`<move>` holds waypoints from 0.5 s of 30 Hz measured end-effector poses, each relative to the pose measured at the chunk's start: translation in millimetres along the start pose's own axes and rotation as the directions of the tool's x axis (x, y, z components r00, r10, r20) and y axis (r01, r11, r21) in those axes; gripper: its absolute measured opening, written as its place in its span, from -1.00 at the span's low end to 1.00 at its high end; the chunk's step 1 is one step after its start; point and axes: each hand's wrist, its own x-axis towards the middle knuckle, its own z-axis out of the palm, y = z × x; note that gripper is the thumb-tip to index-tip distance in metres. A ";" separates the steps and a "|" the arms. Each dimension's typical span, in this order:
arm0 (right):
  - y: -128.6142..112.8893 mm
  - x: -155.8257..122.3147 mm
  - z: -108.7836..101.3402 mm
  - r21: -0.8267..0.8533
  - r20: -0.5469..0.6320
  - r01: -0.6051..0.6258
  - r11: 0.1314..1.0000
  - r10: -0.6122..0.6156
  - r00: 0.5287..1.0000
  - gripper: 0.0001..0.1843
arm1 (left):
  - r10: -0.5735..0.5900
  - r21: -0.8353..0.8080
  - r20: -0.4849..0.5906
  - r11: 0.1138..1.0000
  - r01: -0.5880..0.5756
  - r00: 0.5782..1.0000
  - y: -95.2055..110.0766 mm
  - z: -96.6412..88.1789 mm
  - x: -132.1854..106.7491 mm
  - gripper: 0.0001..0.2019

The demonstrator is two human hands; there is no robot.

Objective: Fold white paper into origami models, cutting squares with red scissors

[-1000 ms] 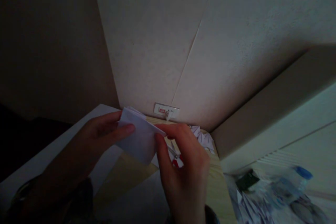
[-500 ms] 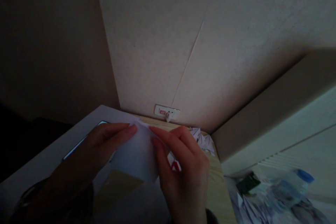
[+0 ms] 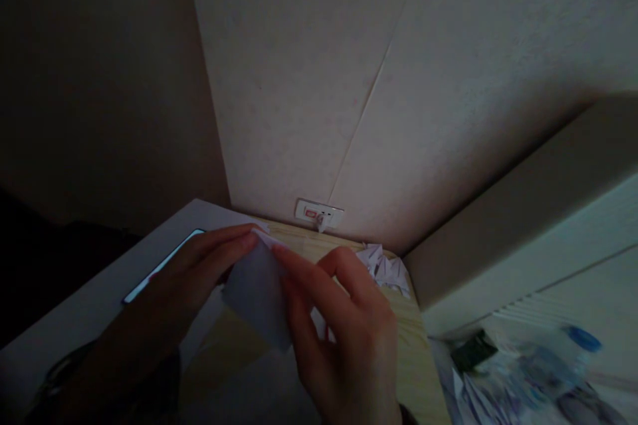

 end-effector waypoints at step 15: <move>-0.9 0.5 5.4 -0.008 0.011 0.005 1.000 -0.005 1.000 -0.67 | -0.108 0.009 -0.001 0.994 0.108 0.994 0.5 0.5 -3.9 -0.74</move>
